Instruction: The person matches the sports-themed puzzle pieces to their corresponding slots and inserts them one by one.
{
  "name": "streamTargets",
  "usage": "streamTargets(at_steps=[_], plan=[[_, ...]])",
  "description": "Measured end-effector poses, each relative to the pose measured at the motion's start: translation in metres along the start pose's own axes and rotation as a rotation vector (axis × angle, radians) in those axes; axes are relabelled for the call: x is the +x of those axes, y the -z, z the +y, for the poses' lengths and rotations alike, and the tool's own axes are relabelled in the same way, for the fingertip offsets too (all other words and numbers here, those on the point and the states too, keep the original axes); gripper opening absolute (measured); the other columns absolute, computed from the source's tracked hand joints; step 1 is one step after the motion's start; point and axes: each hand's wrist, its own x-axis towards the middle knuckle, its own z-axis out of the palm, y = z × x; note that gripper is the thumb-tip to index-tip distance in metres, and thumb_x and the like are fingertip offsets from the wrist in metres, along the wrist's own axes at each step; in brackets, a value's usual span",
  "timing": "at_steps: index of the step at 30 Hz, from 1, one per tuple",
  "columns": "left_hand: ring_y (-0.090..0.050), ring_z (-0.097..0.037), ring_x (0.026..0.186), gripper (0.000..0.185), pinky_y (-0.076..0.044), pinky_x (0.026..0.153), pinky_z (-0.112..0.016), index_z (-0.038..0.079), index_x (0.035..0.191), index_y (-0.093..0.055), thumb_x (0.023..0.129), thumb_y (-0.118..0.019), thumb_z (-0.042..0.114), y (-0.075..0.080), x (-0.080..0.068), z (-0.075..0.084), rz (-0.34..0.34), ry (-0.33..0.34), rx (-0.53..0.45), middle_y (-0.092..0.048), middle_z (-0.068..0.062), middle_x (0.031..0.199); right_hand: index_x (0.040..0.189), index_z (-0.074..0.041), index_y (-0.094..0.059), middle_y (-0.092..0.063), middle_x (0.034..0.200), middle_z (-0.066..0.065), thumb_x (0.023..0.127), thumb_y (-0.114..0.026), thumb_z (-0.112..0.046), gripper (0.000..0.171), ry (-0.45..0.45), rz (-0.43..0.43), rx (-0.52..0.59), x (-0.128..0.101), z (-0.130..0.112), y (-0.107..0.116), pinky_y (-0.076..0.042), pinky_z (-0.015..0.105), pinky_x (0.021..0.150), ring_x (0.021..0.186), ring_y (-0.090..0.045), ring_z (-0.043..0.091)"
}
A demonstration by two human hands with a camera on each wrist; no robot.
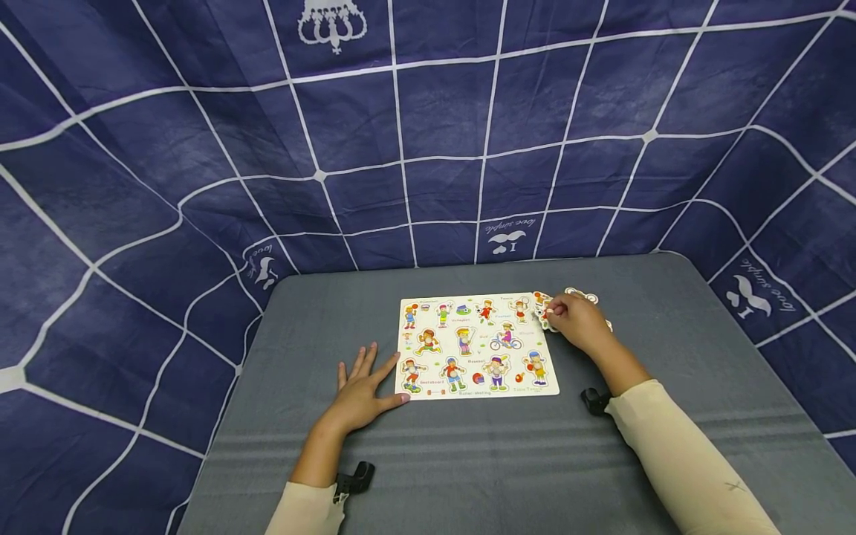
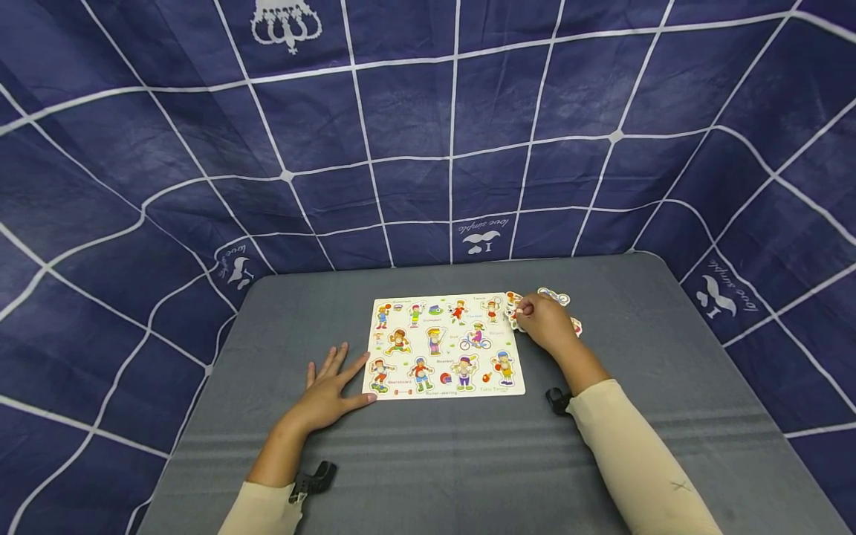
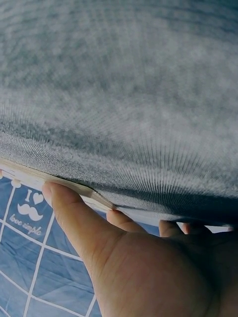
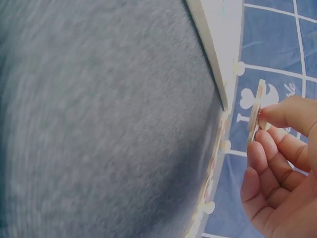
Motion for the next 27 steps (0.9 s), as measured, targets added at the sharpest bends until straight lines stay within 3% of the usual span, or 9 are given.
streamTargets(at_steps=[27], plan=[[0.002, -0.037, 0.159, 0.088, 0.010, 0.120, -0.070, 0.036, 0.158, -0.035, 0.083, -0.069, 0.068, -0.001, 0.002, -0.003, -0.006, -0.001, -0.003, -0.006, -0.012, 0.172, 0.095, -0.004, -0.070, -0.065, 0.091, 0.009, 0.089, -0.067, -0.014, 0.012, 0.029, -0.023, -0.007, 0.011, -0.032, -0.006, -0.044, 0.032, 0.074, 0.083, -0.059, 0.021]])
